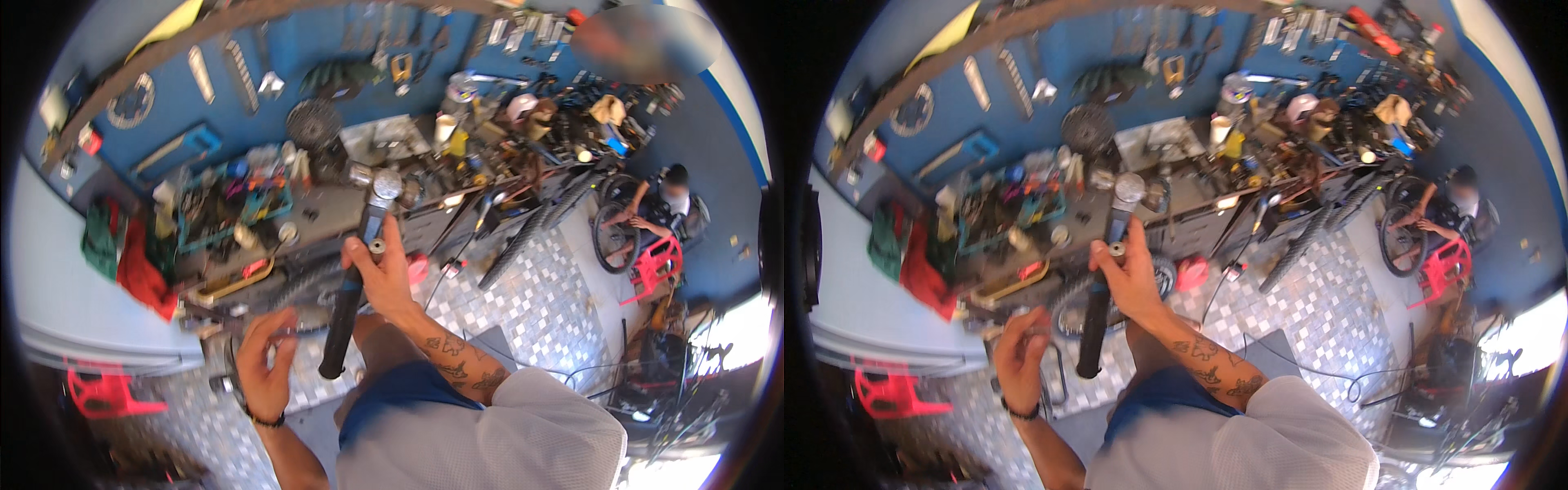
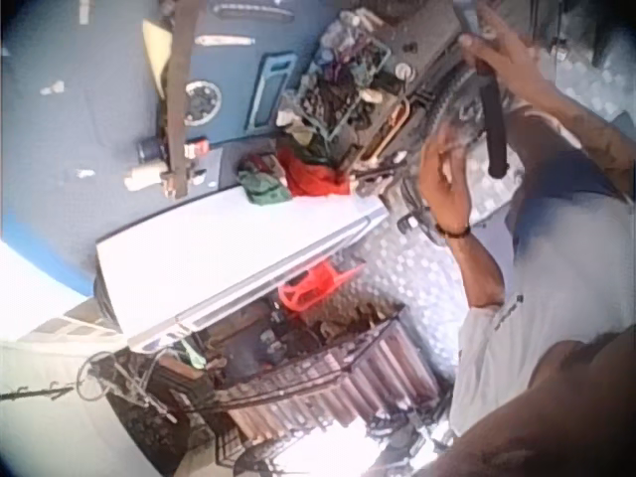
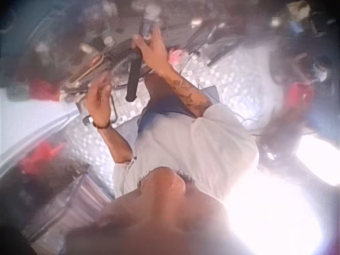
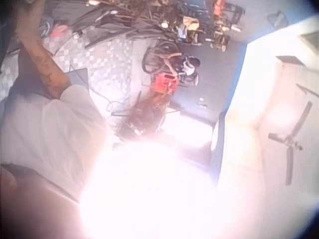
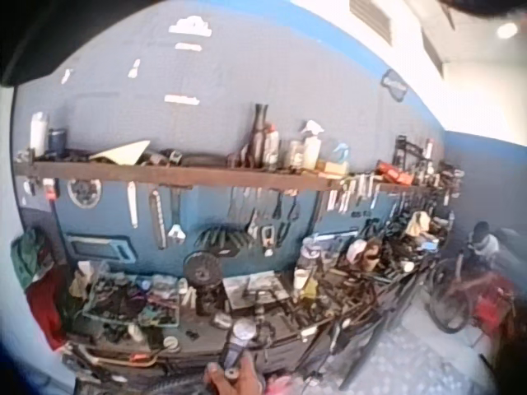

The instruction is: The person cleans a metal bicycle axle with a red cloth, then uses a wrench to tighten a nut on the axle. They wipe the axle again and place it on the workbench. The person then picks up a bicycle wheel and uses a hammer to tap the hub area.

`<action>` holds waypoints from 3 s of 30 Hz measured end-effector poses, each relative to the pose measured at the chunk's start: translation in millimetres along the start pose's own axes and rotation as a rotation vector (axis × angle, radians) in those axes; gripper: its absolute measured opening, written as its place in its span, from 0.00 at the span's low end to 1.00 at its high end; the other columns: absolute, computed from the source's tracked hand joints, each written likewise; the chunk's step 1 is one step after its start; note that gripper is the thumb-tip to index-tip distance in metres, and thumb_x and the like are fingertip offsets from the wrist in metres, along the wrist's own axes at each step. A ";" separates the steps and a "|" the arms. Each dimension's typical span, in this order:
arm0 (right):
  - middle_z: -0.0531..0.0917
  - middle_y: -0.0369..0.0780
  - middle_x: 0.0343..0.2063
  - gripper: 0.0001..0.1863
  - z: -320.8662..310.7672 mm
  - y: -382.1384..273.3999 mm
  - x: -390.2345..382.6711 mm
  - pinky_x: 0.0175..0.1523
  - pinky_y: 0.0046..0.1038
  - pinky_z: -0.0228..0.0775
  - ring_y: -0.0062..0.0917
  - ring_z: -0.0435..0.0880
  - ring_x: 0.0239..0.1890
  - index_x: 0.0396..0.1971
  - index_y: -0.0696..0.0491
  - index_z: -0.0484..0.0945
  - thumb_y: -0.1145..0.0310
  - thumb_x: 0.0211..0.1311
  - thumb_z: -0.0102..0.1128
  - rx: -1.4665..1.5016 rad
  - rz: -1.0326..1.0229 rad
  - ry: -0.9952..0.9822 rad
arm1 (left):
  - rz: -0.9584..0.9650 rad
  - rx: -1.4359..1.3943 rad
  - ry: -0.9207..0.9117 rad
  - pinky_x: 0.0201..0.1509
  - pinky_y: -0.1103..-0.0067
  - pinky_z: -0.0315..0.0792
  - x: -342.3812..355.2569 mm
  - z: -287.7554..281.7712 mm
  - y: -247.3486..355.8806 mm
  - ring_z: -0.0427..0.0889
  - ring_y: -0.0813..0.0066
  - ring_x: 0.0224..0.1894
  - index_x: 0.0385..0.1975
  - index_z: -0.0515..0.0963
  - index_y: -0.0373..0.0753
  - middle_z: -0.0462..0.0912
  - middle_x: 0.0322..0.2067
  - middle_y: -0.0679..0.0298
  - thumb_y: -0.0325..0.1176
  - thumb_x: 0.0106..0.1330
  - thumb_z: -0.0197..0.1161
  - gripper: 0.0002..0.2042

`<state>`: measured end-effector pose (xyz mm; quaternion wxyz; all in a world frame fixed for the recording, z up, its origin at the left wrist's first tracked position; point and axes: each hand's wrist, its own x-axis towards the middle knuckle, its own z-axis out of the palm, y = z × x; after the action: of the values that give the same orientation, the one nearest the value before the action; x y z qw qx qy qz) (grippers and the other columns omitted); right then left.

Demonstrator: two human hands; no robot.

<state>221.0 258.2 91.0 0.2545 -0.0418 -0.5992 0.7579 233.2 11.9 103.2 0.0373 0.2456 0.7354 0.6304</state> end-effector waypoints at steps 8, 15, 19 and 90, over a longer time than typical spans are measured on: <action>0.79 0.36 0.21 0.22 -209.6 -87.1 135.2 0.32 0.26 0.70 0.21 0.77 0.24 0.64 0.60 0.65 0.62 0.81 0.55 -0.644 -0.424 0.561 | -0.450 -0.192 0.194 0.42 0.77 0.80 -40.4 33.8 -104.0 0.86 0.73 0.37 0.55 0.81 0.31 0.86 0.38 0.59 0.37 0.77 0.64 0.16; 0.87 0.40 0.22 0.17 -455.0 -208.6 367.0 0.39 0.46 0.77 0.46 0.89 0.30 0.47 0.53 0.70 0.53 0.79 0.56 -1.082 -0.620 0.938 | -0.472 -0.239 0.073 0.37 0.76 0.83 55.7 161.8 -157.8 0.87 0.70 0.34 0.53 0.81 0.33 0.88 0.35 0.59 0.35 0.77 0.62 0.13; 0.89 0.40 0.24 0.20 -567.9 -246.7 476.7 0.43 0.47 0.77 0.46 0.90 0.33 0.51 0.53 0.71 0.50 0.78 0.54 -1.194 -0.605 0.948 | -0.546 -0.201 0.048 0.37 0.76 0.83 127.4 227.6 -162.5 0.88 0.71 0.34 0.53 0.81 0.33 0.88 0.35 0.58 0.33 0.78 0.60 0.12; 0.82 0.45 0.50 0.20 -420.1 118.3 238.1 0.53 0.38 0.79 0.39 0.84 0.51 0.55 0.55 0.81 0.75 0.62 0.72 -0.842 0.108 -0.112 | -0.686 -0.172 0.140 0.20 0.82 0.67 471.1 352.7 -294.8 0.75 0.83 0.18 0.35 0.85 0.35 0.81 0.23 0.66 0.40 0.70 0.66 0.13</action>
<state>129.7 716.6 -78.4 0.1422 -0.1321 -0.8661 0.4607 -143.8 499.9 -126.9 0.2167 -0.0632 0.7202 0.6560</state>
